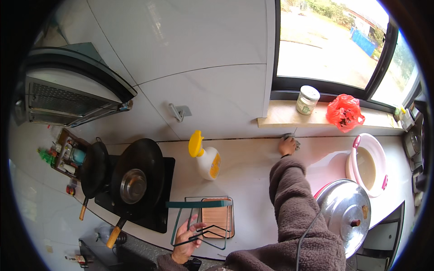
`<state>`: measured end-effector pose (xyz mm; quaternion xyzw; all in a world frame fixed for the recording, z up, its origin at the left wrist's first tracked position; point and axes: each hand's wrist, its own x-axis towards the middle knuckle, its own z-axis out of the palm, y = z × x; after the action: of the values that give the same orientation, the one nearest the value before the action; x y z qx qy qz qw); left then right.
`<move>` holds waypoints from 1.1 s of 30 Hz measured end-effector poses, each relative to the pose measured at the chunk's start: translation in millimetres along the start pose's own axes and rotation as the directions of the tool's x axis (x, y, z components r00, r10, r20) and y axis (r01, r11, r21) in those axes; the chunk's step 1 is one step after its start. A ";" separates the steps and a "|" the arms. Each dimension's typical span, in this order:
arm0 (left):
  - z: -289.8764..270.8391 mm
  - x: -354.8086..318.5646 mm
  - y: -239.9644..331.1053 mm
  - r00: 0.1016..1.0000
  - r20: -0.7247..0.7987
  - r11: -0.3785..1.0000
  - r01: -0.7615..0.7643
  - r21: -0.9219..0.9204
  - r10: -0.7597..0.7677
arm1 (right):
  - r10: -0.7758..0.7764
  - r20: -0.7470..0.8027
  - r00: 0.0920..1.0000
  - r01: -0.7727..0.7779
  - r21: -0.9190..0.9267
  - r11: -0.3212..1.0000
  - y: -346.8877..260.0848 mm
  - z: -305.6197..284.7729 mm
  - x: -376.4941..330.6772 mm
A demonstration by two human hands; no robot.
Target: The person cleans the kitchen countertop and sink area using a cloth and a spray bottle. They wipe the countertop, rinse the cloth at the sink, and repeat the wiping across multiple sections, including around the stove and near the window.
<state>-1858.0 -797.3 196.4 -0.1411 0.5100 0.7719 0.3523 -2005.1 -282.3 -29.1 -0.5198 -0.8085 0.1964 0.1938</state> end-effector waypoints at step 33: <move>68.0 53.6 31.0 0.930 0.318 0.982 -0.179 -0.055 0.187 | -0.757 0.457 0.468 0.828 0.073 0.556 56.2 -125.7 -284.9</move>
<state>-1907.9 -722.8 216.7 0.0301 0.4470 0.8203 0.3555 -1787.6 -507.4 17.2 -0.0393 -0.9901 0.1302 0.0338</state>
